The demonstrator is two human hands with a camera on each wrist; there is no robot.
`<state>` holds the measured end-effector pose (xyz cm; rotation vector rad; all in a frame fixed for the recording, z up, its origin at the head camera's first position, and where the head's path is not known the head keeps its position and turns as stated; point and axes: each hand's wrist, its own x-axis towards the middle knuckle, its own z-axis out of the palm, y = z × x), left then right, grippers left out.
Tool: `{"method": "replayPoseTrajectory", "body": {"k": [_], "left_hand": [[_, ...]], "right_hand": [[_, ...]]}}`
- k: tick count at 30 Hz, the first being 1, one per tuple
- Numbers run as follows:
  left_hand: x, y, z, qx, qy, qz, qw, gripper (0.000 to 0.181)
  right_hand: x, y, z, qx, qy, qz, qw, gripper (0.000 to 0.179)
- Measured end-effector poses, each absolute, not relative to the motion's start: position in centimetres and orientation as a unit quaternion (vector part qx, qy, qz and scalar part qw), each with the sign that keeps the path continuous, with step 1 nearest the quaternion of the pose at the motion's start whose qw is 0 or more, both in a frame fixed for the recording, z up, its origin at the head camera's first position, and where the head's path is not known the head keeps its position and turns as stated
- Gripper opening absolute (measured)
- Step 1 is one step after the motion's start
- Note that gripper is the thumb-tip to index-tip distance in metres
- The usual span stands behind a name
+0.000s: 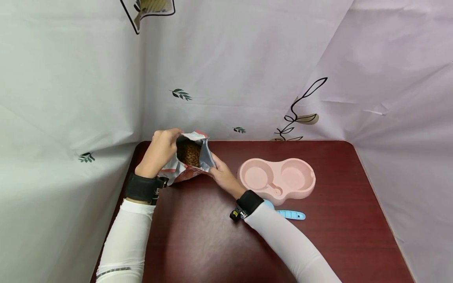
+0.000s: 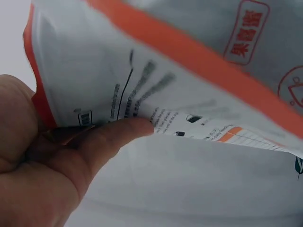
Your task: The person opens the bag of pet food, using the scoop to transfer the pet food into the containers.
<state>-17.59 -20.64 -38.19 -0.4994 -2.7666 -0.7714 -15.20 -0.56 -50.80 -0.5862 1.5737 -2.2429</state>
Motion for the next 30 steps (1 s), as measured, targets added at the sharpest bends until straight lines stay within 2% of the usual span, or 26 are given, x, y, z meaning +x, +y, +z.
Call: {"method": "replayPoseTrajectory", "body": {"k": [10, 18, 30], "left_hand": [[-16.7, -18.7, -38.7, -0.212, -0.937, -0.253, 0.115, 0.024], [-14.9, -16.7, -39.6, -0.208, -0.942, -0.248, 0.093, 0.027], [-12.3, -13.9, -40.8, -0.226, -0.937, -0.242, 0.111, 0.024]], "right_hand": [[-14.1, 1.0, -51.6, -0.165, 0.530, -0.811, 0.184, 0.075], [-12.6, 2.7, -52.6, -0.154, 0.522, -0.812, 0.210, 0.073], [-10.4, 4.1, -54.8, -0.132, 0.515, -0.821, 0.207, 0.076]]}}
